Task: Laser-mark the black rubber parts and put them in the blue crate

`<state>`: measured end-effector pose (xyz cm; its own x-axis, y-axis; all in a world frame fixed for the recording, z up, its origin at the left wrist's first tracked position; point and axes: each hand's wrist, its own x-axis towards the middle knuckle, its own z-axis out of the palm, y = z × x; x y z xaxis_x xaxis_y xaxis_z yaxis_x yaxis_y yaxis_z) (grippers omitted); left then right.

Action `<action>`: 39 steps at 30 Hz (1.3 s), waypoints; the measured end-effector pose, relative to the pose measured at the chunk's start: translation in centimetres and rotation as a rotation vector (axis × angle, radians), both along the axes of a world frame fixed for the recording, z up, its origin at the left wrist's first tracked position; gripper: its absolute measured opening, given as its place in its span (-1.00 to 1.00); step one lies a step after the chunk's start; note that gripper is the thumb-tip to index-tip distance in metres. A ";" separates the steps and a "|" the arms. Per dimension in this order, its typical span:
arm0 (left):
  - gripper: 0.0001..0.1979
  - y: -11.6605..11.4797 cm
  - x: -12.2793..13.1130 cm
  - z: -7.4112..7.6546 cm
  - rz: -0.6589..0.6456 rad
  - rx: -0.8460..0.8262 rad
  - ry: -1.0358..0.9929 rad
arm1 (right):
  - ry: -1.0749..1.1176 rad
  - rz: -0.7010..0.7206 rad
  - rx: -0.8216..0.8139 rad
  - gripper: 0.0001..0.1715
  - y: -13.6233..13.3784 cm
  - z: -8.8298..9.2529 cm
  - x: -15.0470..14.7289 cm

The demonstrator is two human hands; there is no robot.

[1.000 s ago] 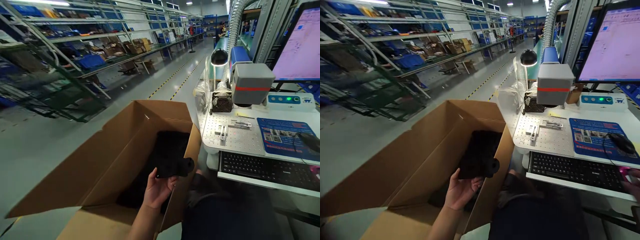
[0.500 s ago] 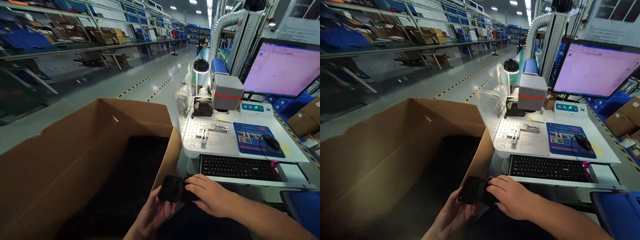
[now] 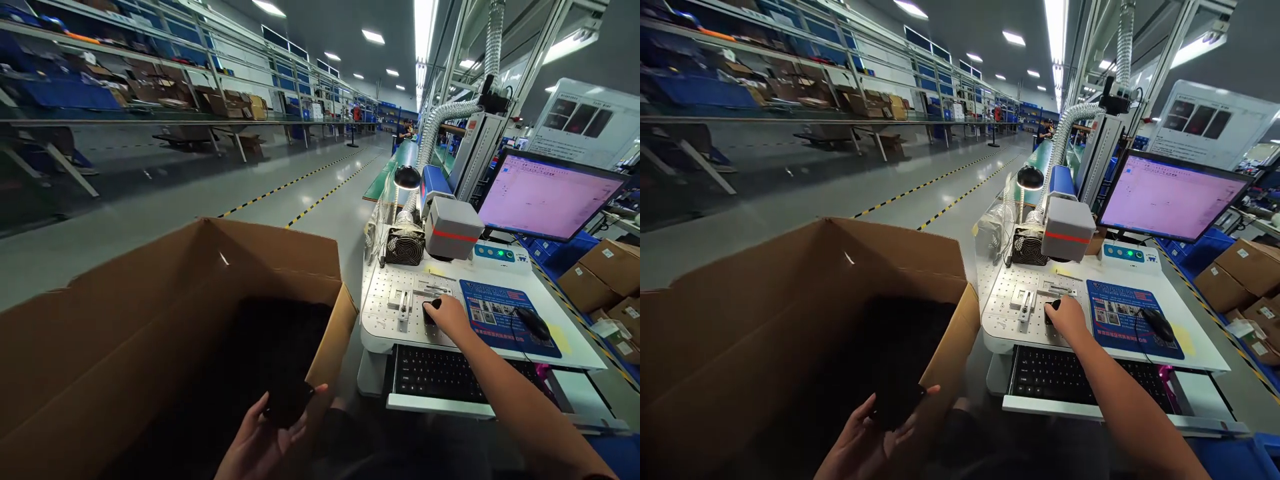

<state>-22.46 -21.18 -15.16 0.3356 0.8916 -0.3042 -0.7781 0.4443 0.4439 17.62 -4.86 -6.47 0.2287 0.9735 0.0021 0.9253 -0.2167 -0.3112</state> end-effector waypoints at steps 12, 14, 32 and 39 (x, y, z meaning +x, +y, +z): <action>-0.47 0.2 1.2 -1.4 -0.245 0.246 0.317 | 0.108 0.061 0.034 -0.43 3.5 -2.2 -0.2; -0.46 0.2 1.1 -1.5 -0.258 0.267 0.359 | 0.127 0.099 0.047 -0.41 3.3 -2.9 0.4; -0.69 0.1 0.2 -1.2 -0.161 0.191 0.300 | 0.268 0.083 0.156 -0.16 3.7 -5.2 0.2; -0.69 0.1 0.0 -1.8 -0.163 0.184 0.257 | 0.296 -0.018 0.232 -0.14 1.9 -8.1 1.0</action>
<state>-22.45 -21.08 -16.97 0.4117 0.8802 -0.2362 -0.5562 0.4480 0.6999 18.61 -2.96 -14.52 0.2699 0.9506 0.1532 0.7843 -0.1247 -0.6077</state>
